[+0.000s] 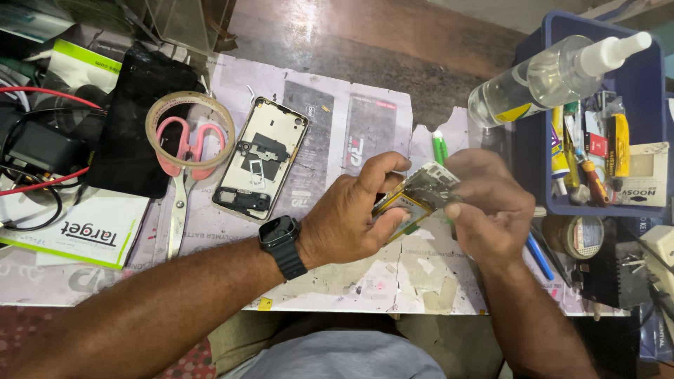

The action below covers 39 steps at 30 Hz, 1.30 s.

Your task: The person disassembles a smartphone by removing screws and prying open the casing. They then detach the battery connector and lift the motherboard out of the phone frame.

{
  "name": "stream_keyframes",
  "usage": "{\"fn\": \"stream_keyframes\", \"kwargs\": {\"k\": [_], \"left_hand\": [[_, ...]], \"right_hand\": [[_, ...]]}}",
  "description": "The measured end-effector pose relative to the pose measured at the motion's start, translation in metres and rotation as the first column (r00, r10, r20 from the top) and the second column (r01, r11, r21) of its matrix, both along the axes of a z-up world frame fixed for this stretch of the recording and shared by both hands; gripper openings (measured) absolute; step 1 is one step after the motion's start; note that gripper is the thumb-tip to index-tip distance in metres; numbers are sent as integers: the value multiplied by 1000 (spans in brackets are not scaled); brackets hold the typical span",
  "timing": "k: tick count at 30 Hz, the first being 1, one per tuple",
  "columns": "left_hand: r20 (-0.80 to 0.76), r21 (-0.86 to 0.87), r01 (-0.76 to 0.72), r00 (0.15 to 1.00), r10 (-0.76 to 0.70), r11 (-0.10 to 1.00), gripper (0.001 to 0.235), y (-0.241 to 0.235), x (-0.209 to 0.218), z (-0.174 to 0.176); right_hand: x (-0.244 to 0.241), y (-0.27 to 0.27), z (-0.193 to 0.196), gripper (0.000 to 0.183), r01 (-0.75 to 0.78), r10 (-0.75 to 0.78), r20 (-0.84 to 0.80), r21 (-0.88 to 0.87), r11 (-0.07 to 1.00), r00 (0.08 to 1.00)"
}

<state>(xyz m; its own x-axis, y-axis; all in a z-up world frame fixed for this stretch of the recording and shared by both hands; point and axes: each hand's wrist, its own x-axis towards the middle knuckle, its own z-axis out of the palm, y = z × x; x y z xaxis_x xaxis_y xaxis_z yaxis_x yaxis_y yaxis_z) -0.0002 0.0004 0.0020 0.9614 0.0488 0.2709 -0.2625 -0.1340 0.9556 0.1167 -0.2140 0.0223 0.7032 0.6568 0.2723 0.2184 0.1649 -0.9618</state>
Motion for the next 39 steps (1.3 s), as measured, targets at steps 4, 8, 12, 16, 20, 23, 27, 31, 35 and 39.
{"fn": "stream_keyframes", "kwargs": {"k": [4,8,12,16,20,23,27,31,35,39], "left_hand": [[40,-30,-8,999,9,1000,62,0,1,-1],[17,-50,-6,1000,6,999,62,-1,2,-1],[-52,-96,9,999,-14,995,60,-1,3,0],[-82,-198,26,996,-43,980,57,-1,6,-3],[-166,-452,81,971,-173,889,58,-4,11,-6],[-180,-561,121,948,-263,819,62,-4,13,-8],[-198,-546,127,941,-275,828,62,-4,14,-8],[-221,-493,126,939,-264,861,62,-4,14,-4],[-231,-405,142,940,-251,903,62,-3,13,-3],[-205,-408,142,948,-242,902,62,-5,14,-5]], "right_hand": [[-1,1,-2,15,-1,4,-71,46,999,997],[-1,2,-3,12,-6,14,-112,71,997,994],[-2,2,-3,17,22,-13,-167,49,999,986],[1,2,-2,17,10,-5,-193,22,1000,981],[5,2,3,20,-13,8,-116,-41,999,993],[8,-3,9,22,-35,29,-55,-110,993,998],[14,-6,13,20,-41,51,52,-184,982,997],[14,-6,12,12,-2,18,77,-206,978,997],[14,-7,11,8,6,8,65,-212,977,998],[14,-6,7,8,24,-23,6,-185,982,1000]]}}
